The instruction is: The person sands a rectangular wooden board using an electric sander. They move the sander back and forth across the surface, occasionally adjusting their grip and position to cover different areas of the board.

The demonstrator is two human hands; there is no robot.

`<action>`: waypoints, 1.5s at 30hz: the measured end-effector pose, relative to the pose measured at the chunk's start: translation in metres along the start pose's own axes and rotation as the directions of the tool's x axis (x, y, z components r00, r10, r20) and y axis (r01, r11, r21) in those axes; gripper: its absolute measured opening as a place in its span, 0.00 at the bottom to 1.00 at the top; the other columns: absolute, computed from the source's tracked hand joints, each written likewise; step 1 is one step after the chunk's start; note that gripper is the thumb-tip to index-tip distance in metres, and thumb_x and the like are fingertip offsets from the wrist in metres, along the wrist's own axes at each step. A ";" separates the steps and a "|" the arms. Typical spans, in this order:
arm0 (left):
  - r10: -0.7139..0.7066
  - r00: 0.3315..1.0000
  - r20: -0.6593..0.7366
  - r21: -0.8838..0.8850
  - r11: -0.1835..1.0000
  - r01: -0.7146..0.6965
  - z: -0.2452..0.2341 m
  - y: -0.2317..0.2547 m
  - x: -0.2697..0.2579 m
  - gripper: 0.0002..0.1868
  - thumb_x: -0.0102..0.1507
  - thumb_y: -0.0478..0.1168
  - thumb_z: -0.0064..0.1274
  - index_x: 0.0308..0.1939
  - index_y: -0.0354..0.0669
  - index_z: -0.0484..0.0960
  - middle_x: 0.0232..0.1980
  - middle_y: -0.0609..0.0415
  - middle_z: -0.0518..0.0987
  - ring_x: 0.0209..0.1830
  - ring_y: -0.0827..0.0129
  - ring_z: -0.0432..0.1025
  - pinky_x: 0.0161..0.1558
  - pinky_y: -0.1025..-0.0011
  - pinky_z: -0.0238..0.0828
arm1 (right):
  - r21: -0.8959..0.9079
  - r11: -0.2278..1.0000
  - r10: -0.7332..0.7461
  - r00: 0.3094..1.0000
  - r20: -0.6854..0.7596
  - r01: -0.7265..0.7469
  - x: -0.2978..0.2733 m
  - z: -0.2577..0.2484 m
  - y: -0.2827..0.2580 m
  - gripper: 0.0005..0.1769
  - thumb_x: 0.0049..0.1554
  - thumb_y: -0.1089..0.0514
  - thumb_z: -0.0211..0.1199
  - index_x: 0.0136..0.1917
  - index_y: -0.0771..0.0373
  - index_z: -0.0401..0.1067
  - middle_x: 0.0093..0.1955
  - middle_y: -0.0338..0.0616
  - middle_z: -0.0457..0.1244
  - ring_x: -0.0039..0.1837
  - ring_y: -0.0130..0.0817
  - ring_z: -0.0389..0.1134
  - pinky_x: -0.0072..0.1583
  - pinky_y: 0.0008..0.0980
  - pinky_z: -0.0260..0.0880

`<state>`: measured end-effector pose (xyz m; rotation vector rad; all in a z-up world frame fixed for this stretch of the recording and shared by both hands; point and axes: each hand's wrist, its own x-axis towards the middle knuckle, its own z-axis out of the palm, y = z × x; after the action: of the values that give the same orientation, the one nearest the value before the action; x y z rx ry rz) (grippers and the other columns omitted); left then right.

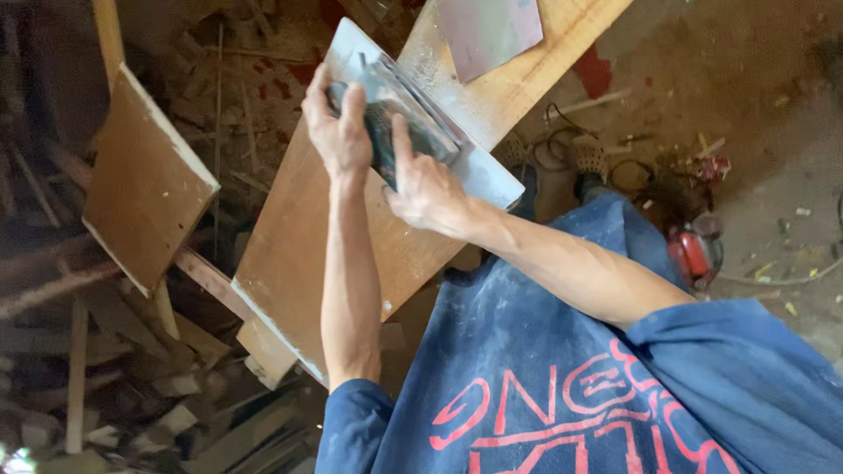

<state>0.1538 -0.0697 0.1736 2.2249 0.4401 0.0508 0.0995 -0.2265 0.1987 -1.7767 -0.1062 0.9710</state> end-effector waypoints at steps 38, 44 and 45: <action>0.060 0.981 -0.183 0.072 0.996 -0.048 0.035 0.007 -0.099 0.25 0.67 0.55 0.53 0.60 0.44 0.77 0.55 0.42 0.77 0.53 0.50 0.75 0.55 0.57 0.72 | -0.640 0.749 -0.250 0.968 -0.034 0.171 -0.060 -0.055 0.027 0.56 0.49 0.49 0.72 0.80 0.64 0.44 0.56 0.72 0.65 0.55 0.70 0.68 0.56 0.60 0.71; 0.127 0.945 -0.303 -0.052 0.987 -0.149 0.036 -0.033 -0.038 0.24 0.71 0.53 0.49 0.64 0.43 0.74 0.58 0.42 0.78 0.59 0.50 0.75 0.60 0.60 0.72 | -0.777 0.558 -0.427 0.903 0.032 0.291 0.009 -0.070 -0.002 0.56 0.52 0.39 0.77 0.80 0.63 0.51 0.63 0.71 0.60 0.57 0.70 0.67 0.55 0.61 0.71; 0.084 0.951 -0.296 -0.113 0.986 -0.122 0.036 -0.044 -0.029 0.24 0.72 0.54 0.48 0.65 0.43 0.74 0.58 0.42 0.78 0.59 0.51 0.75 0.61 0.60 0.72 | -0.792 0.539 -0.412 0.910 0.052 0.289 0.024 -0.075 -0.007 0.53 0.52 0.40 0.76 0.79 0.61 0.53 0.63 0.70 0.60 0.58 0.70 0.67 0.57 0.61 0.70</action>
<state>0.1205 -0.0805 0.1206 2.1155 0.4638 0.4553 0.1669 -0.2677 0.1995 -2.4888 -0.9063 0.4908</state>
